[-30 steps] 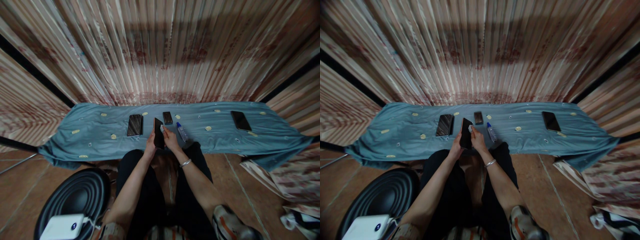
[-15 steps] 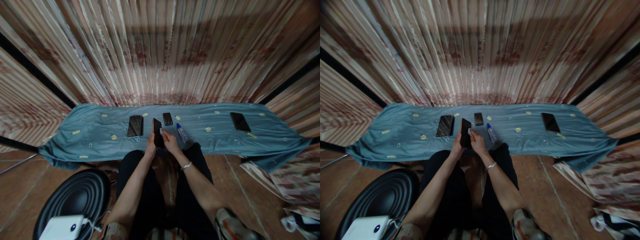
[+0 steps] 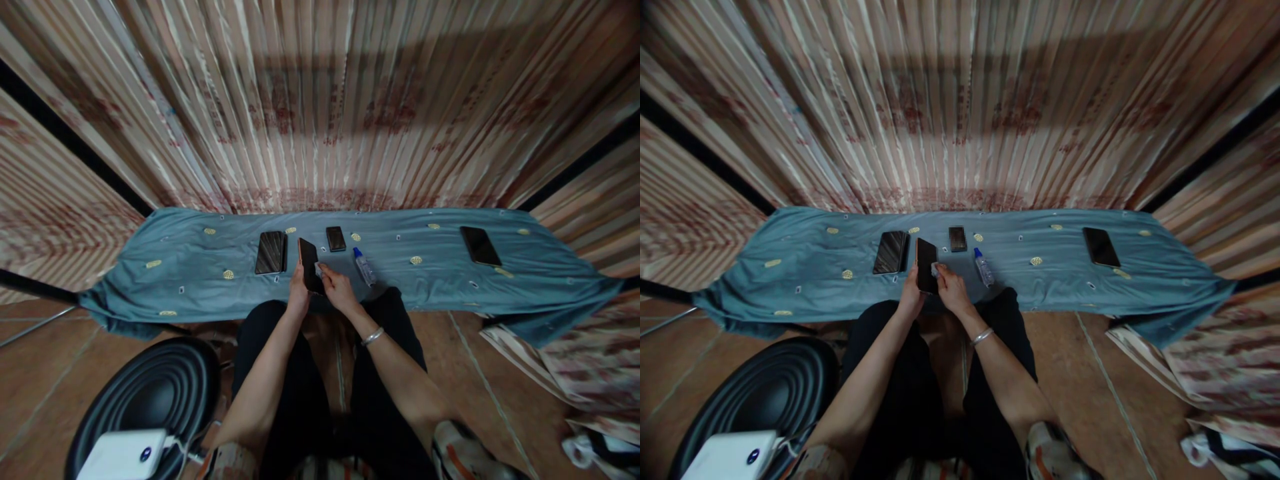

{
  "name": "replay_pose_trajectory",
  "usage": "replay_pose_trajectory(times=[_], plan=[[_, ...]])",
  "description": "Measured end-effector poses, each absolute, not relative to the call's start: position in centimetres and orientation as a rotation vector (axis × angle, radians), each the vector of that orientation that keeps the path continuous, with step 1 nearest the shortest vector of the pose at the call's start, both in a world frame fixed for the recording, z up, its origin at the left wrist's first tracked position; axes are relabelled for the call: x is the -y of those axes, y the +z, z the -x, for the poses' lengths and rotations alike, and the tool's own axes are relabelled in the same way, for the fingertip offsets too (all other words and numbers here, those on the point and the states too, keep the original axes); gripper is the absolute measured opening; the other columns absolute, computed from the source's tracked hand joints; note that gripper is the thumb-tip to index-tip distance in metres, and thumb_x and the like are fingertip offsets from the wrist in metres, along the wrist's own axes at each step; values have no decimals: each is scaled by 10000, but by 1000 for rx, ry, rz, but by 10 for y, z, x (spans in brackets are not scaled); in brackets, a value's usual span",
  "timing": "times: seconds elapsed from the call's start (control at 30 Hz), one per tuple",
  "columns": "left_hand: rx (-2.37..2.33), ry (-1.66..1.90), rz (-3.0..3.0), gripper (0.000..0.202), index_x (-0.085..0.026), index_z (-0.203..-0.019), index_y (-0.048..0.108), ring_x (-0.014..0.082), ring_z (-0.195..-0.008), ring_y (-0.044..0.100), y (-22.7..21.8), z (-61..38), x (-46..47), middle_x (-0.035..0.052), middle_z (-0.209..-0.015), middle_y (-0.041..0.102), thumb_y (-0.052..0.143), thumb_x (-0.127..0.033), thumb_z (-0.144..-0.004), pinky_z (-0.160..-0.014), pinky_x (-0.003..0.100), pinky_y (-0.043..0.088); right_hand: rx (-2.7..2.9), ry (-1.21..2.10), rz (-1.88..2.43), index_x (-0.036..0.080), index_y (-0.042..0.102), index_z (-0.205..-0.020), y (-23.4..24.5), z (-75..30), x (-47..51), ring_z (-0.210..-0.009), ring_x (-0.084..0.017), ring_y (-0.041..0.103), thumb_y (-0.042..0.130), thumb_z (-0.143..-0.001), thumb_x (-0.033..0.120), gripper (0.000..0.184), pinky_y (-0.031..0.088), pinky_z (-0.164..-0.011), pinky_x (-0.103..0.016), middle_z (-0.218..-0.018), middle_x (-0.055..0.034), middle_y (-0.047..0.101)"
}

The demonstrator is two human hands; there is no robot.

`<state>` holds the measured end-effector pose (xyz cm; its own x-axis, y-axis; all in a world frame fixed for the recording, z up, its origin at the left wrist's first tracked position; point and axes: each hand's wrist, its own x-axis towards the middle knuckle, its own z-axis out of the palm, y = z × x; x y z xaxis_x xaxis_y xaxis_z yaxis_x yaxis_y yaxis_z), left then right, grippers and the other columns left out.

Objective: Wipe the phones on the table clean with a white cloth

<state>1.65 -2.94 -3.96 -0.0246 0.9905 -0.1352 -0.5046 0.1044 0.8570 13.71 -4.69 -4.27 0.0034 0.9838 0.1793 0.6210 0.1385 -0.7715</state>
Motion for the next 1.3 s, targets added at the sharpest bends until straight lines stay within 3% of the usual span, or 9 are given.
replay_pose_trajectory(times=[0.23, 0.33, 0.43, 0.6, 0.73, 0.93, 1.07, 1.3], plan=[[-922, 1381, -444, 314, -198, -1163, 684, 157, -896, 720, -24, -19, 32, 30, -981, 768, 474, -347, -982, -825, 260, 560, 1870, 603, 1495, 227, 657, -1337, -38, -141, 57, -1263, -230, 646, 488, -875, 79, 513, 477, -1134, -416, -1363, -58, 679], [-953, 1340, -417, 265, -174, -1047, 691, 135, -689, 685, -19, -18, 34, 2, -765, 720, 536, -371, -960, -680, 231, 538, 1907, 584, 1478, 241, 661, -1329, -37, -144, 61, -1231, -213, 663, 482, -848, 48, 548, 496, -1114, -398, -1325, -42, 705], [-964, 1287, -402, 255, -159, -993, 676, 127, -570, 637, -13, -18, 36, -17, -670, 672, 540, -371, -956, -615, 238, 522, 1905, 581, 1458, 237, 669, -1318, -37, -147, 62, -1228, -209, 663, 479, -836, 39, 555, 495, -1116, -391, -1307, -41, 715], [-965, 1257, -308, 291, -166, -924, 670, 134, -529, 621, -2, -21, 39, -10, -645, 669, 429, -310, -1000, -678, 290, 568, 1865, 587, 1446, 235, 683, -1301, -37, -149, 62, -1257, -207, 644, 475, -820, 28, 563, 461, -1154, -404, -1333, -41, 700], [-934, 1216, -273, 307, -169, -843, 670, 136, -520, 612, -2, -20, 38, 3, -656, 675, 475, -358, -985, -651, 299, 570, 1852, 578, 1444, 209, 675, -1314, -36, -150, 61, -1279, -216, 628, 476, -825, 34, 556, 454, -1160, -415, -1367, -62, 676], [-928, 1202, -246, 309, -168, -889, 680, 189, -683, 690, -11, -17, 34, 25, -694, 689, 491, -397, -977, -723, 336, 581, 1826, 571, 1420, 262, 701, -1277, -37, -150, 61, -1325, -207, 592, 499, -824, 40, 543, 436, -1176, -415, -1392, -25, 658], [-892, 1263, -249, 310, -159, -900, 690, 176, -708, 690, -14, -16, 29, 33, -737, 710, 473, -365, -983, -784, 325, 570, 1827, 587, 1398, 250, 718, -1253, -36, -149, 63, -1299, -210, 614, 503, -842, 59, 502, 440, -1170, -417, -1366, -44, 676], [-870, 1335, -209, 328, -155, -971, 720, 180, -716, 695, -26, -13, 19, 45, -799, 733, 515, -411, -963, -753, 315, 566, 1834, 651, 1329, 285, 724, -1234, -29, -149, 70, -1288, -191, 624, 511, -892, 109, 440, 459, -1150, -391, -1341, -18, 692]])
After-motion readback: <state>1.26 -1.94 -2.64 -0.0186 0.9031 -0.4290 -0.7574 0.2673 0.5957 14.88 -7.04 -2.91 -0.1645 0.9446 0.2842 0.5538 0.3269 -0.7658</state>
